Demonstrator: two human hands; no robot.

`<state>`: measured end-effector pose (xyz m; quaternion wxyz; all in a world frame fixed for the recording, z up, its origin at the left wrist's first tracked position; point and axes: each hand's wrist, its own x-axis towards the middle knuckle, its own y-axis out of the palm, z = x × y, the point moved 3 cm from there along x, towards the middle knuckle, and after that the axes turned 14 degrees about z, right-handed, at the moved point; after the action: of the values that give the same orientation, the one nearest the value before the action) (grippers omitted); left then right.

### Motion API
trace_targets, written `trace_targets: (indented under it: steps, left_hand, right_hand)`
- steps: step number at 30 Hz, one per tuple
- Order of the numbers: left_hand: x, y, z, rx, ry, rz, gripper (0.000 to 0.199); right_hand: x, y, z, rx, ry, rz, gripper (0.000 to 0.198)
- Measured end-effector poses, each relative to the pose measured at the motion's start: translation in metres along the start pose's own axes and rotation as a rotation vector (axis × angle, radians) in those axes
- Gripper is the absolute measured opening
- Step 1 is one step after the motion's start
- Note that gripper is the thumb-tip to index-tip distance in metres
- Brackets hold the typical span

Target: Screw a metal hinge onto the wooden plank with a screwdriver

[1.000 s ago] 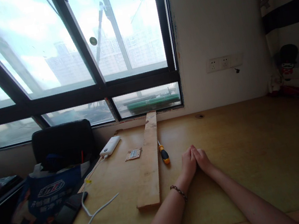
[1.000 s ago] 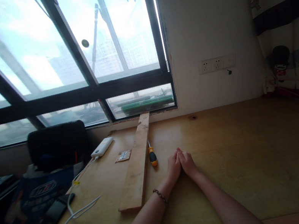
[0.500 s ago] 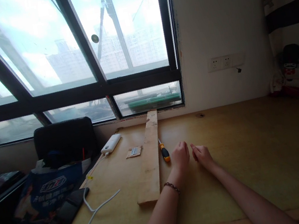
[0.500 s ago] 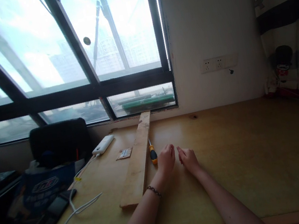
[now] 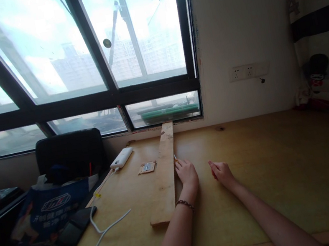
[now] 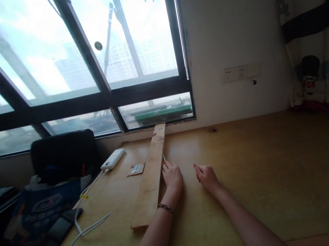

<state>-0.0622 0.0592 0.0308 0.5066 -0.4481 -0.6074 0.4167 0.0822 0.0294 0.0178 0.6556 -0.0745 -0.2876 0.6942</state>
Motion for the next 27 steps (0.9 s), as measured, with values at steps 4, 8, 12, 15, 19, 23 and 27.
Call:
trace_targets:
  steps: [4, 8, 12, 15, 19, 23, 27]
  left_hand:
    - [0.000, -0.003, 0.001, 0.008, -0.023, 0.055, 0.034]
    - [-0.001, -0.004, 0.001, 0.003, -0.044, 0.077, 0.034]
    - [-0.002, -0.004, -0.001, 0.014, -0.064, 0.092, 0.035]
    - [-0.005, -0.005, -0.003, 0.017, -0.075, 0.090, 0.035]
    - [-0.009, -0.011, -0.008, -0.054, -0.071, 0.112, 0.037]
    - [-0.012, -0.017, -0.015, -0.230, 0.070, 0.153, 0.045]
    - [-0.022, -0.012, -0.036, -0.489, 0.286, 0.142, 0.055]
  right_hand:
    - [0.000, 0.000, 0.001, 0.001, 0.001, 0.005, 0.055]
    - [0.000, 0.000, 0.001, -0.003, 0.006, 0.010, 0.055]
    - [0.001, 0.000, -0.001, 0.010, 0.003, 0.004, 0.056]
    - [0.002, 0.001, -0.003, 0.082, 0.028, 0.002, 0.057]
    - [0.004, -0.001, -0.009, 0.280, 0.111, -0.033, 0.057]
    - [0.010, -0.003, -0.015, 0.454, 0.141, -0.067, 0.053]
    - [0.015, -0.001, -0.019, 0.631, 0.181, -0.046, 0.043]
